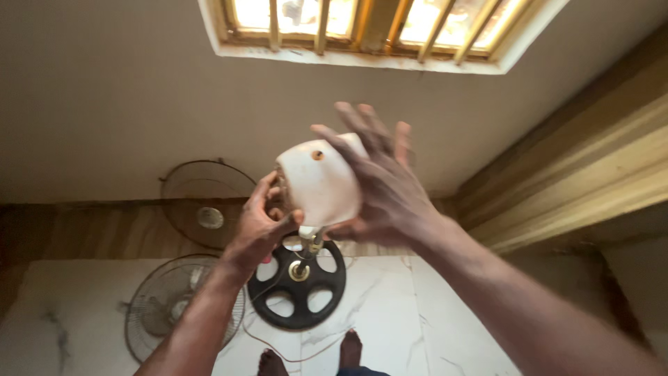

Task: The person holds a white fan motor housing and uses a screwdriver to tighten screws on the rear cap. The person rotates the housing to access different screws and continues tightening them.

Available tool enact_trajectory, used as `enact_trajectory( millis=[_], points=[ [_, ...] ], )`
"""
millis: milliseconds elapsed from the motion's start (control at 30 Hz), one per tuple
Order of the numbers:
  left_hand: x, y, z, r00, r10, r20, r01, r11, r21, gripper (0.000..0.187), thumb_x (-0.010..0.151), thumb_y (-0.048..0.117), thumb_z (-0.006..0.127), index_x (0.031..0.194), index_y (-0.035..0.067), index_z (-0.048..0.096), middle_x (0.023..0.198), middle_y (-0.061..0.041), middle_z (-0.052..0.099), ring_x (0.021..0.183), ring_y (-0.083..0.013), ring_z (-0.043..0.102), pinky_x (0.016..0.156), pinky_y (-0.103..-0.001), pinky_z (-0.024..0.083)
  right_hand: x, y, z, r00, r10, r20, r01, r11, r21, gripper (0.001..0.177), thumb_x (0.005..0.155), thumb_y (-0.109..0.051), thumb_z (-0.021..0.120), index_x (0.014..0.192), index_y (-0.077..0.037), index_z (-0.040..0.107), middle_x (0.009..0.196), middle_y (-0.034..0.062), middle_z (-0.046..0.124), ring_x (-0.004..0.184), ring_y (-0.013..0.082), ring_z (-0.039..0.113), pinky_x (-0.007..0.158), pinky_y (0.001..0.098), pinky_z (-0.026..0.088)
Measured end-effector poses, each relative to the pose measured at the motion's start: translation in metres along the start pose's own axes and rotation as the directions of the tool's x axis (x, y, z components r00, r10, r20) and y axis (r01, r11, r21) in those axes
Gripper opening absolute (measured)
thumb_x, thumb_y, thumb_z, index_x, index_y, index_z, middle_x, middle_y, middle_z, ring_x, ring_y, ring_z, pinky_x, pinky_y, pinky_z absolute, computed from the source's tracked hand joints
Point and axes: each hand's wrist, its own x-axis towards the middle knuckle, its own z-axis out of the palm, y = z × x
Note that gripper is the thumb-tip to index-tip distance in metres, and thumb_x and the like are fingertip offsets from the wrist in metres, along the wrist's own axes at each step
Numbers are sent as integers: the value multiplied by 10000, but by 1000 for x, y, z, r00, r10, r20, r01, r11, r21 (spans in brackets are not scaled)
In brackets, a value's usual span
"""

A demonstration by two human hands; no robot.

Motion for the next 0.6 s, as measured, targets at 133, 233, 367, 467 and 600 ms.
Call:
enact_trajectory(
  millis=[133, 233, 367, 467, 600],
  points=[
    [-7, -18, -5, 975, -161, -154, 126, 968, -215, 854, 871, 515, 700, 1546, 55, 451, 1197, -120, 653, 818, -111, 569, 520, -219, 442, 26, 6, -6, 902, 148, 406, -151, 988, -23, 1327, 373, -483, 1035, 1499, -212, 387, 1474, 136, 422, 1415, 434, 290, 1056, 735, 204],
    [-9, -33, -5, 910, -329, -252, 174, 855, -489, 561, 998, 397, 531, 1439, 50, 510, 1239, -82, 719, 788, -104, 614, 474, -202, 415, 26, 11, -11, 946, 43, 322, -67, 996, 64, 1208, 440, -444, 970, 1480, -174, 419, 1420, 143, 480, 1365, 404, 407, 1149, 552, 379],
    [-1, -55, 12, 925, -363, -115, 241, 791, -562, 393, 1009, 228, 500, 1379, 115, 565, 1181, -11, 702, 881, -52, 689, 472, -193, 391, 31, 14, -9, 948, 17, 317, -36, 998, 55, 1222, 407, -469, 980, 1460, -166, 441, 1410, 151, 487, 1345, 414, 415, 1116, 564, 385],
    [6, -70, 25, 962, -267, -51, 162, 714, -681, 318, 1014, 190, 544, 1311, 96, 611, 1050, -32, 706, 794, -77, 659, 480, -220, 421, 33, 12, -7, 953, 11, 302, -31, 998, 62, 1207, 411, -468, 974, 1458, -167, 453, 1413, 141, 496, 1353, 405, 421, 1119, 560, 392],
    [13, -84, 39, 928, -329, -175, 169, 789, -591, 179, 998, 150, 657, 1167, 92, 643, 912, 18, 706, 638, -54, 575, 437, -217, 389, 30, 9, -7, 952, 48, 302, -67, 996, 52, 1189, 423, -466, 960, 1457, -172, 452, 1403, 132, 501, 1340, 397, 433, 1113, 552, 406]
  ],
)
